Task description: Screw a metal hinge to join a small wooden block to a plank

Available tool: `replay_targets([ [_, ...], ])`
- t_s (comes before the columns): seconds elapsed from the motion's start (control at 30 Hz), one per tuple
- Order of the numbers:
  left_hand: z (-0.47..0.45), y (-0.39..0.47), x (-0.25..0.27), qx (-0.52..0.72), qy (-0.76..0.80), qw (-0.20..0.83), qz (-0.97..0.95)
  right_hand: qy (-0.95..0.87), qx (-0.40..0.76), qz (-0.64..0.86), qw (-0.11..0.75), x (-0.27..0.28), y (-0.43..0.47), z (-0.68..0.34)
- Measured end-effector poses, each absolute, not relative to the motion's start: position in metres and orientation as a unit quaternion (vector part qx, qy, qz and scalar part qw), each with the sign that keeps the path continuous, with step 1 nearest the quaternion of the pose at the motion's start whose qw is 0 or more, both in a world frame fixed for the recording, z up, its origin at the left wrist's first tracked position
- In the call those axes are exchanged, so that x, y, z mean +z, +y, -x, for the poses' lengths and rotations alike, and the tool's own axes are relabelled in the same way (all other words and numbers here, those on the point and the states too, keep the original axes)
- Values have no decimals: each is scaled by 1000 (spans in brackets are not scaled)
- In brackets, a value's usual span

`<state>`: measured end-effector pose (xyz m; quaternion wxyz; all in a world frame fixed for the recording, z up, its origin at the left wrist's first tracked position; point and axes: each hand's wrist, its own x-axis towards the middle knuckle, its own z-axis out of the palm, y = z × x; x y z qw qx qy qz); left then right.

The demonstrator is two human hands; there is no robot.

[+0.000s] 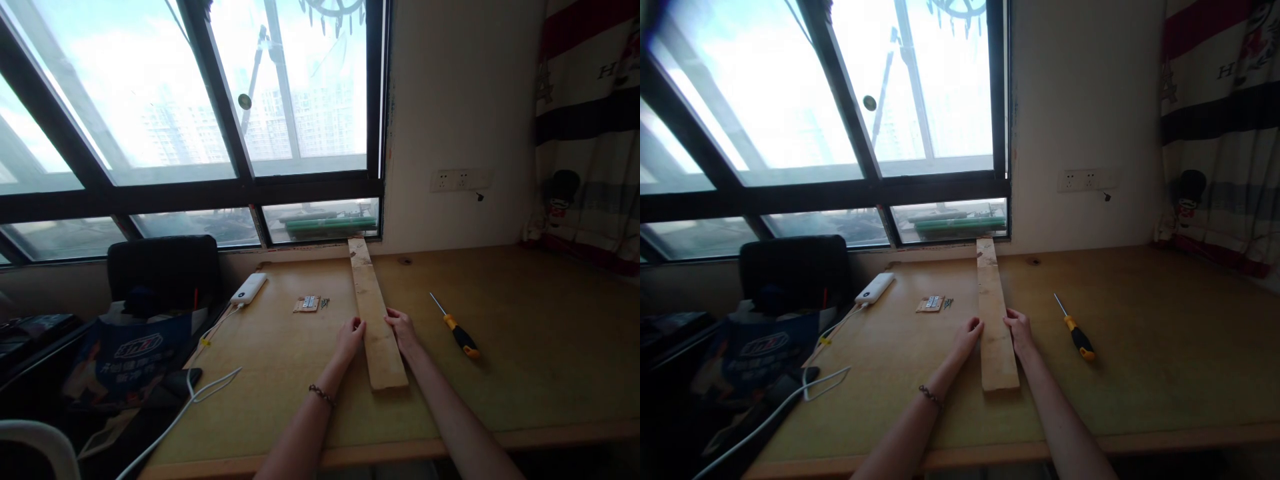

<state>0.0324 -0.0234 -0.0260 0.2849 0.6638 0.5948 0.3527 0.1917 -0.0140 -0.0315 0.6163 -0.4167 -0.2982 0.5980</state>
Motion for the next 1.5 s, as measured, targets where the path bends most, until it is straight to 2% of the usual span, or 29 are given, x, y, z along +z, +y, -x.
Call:
replay_targets([
  [0.7,-34,-29,-31,358,561,208,-717,-241,604,496,575,-32,-9,-208],
  [0.87,-16,-20,-26,385,578,141,-705,-210,598,494,596,-30,-8,-214],
  [1.0,33,2,-21,396,615,58,-680,-189,589,485,618,-25,-8,-217],
  [1.17,100,26,-30,366,720,-53,-587,-195,568,505,619,-19,-9,-214],
  [1.33,114,35,-46,299,730,-41,-613,-210,558,518,613,-18,-8,-211],
  [1.5,101,28,-38,253,732,-70,-628,-225,552,522,610,-20,-8,-210],
])
